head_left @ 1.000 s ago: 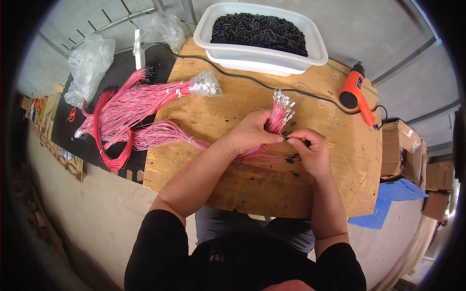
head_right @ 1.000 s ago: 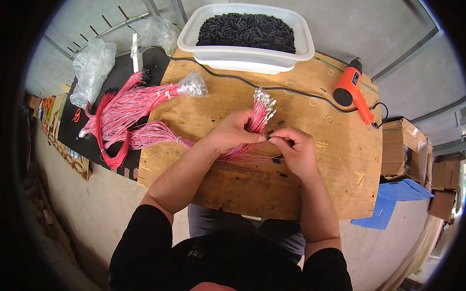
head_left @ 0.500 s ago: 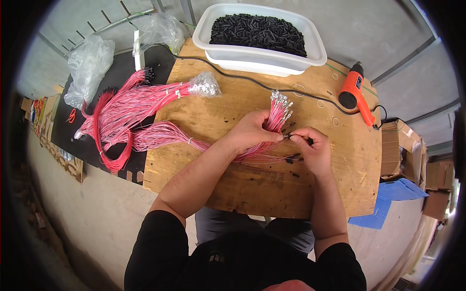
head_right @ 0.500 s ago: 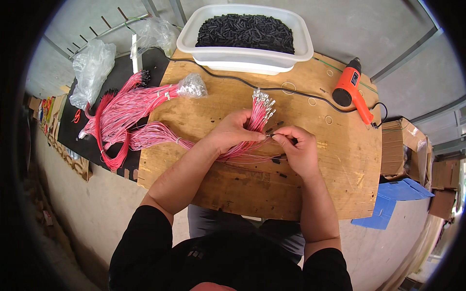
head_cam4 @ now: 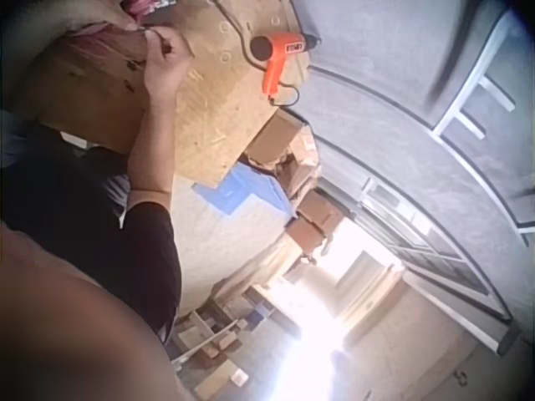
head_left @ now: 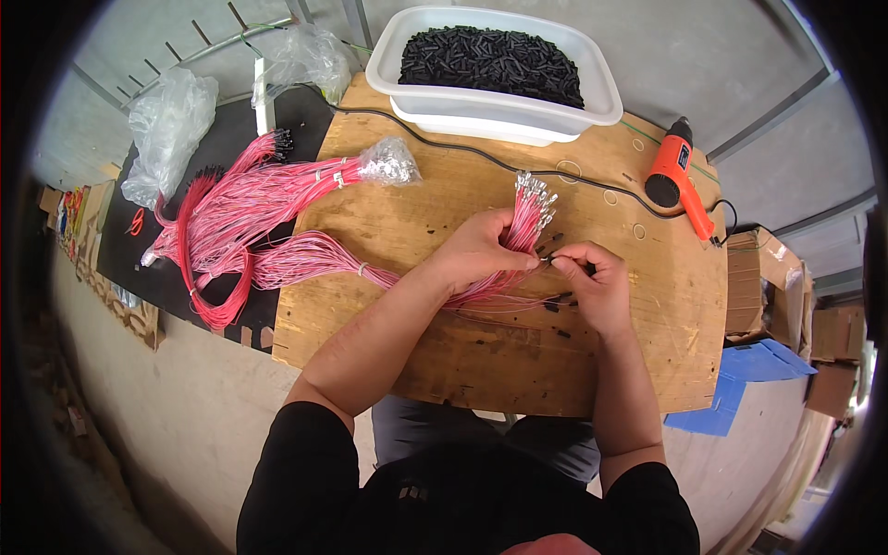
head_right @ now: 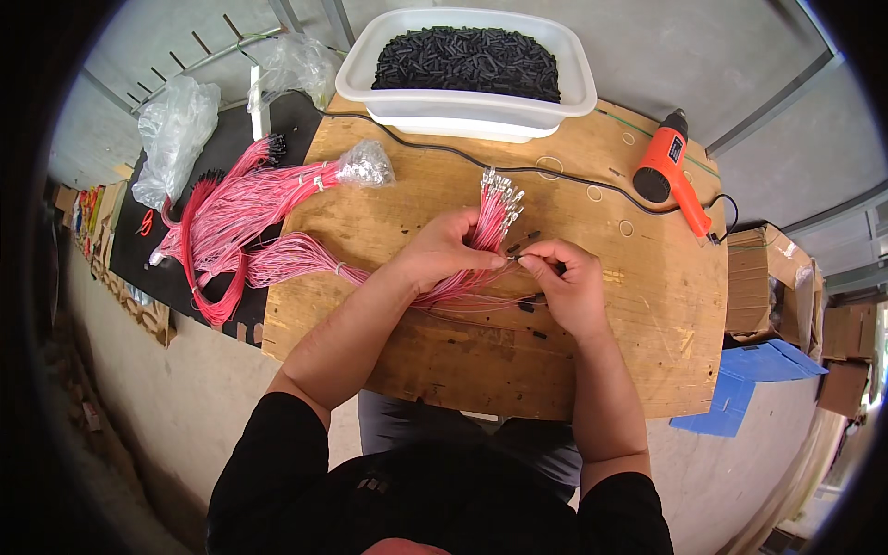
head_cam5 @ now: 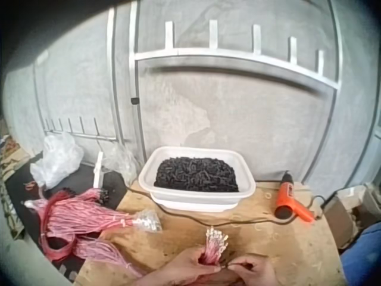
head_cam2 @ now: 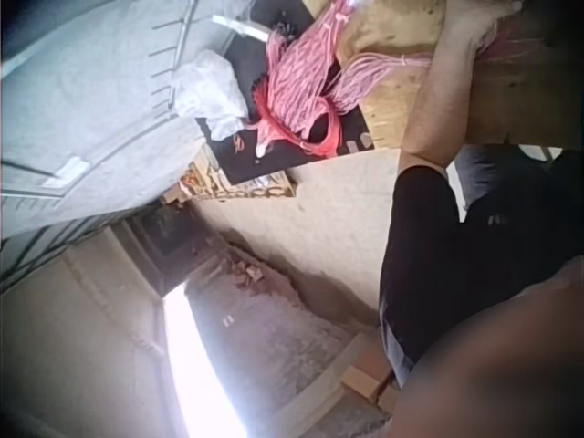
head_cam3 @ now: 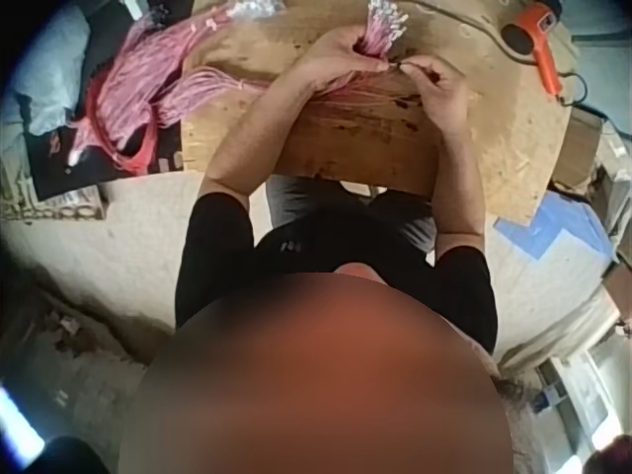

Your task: Slide black heat shrink tubes onto the ends of pink wire cables.

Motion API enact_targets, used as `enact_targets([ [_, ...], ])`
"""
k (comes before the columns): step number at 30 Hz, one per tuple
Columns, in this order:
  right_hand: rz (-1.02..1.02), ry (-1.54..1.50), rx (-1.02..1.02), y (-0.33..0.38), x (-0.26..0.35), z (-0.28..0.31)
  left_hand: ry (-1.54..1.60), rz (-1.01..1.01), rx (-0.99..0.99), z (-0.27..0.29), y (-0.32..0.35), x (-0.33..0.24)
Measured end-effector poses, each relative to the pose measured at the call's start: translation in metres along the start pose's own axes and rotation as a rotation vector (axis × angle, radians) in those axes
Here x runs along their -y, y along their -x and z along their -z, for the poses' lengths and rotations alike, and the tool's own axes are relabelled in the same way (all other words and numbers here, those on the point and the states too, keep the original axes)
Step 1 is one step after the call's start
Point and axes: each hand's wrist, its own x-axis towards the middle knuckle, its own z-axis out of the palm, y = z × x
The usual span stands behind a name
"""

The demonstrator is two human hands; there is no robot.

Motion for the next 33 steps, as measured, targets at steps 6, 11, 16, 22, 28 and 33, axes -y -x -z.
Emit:
enact_targets([
  [6, -0.004, -0.092, 0.001, -0.003, 0.002, 0.002, 0.031, 0.073, -0.018, -0.002, 0.002, -0.006],
  [11, -0.43, -0.786, 0.142, -0.004, -0.004, 0.009, 0.112, 0.071, 0.005, -0.001, 0.001, -0.003],
  [16, -0.459, -0.832, 0.162, -0.004, -0.009, 0.011, 0.102, 0.057, 0.015, -0.001, 0.0, -0.001],
  [22, -0.453, -0.832, 0.188, -0.004, -0.008, 0.011, 0.09, 0.073, 0.035, -0.001, -0.001, 0.0],
  [28, -0.429, -0.776, 0.185, -0.002, -0.006, 0.01, 0.091, 0.085, 0.034, -0.001, -0.001, 0.0],
  [33, -0.264, -0.556, 0.143, -0.001, 0.004, 0.008, 0.089, 0.092, 0.032, -0.001, 0.001, -0.002],
])
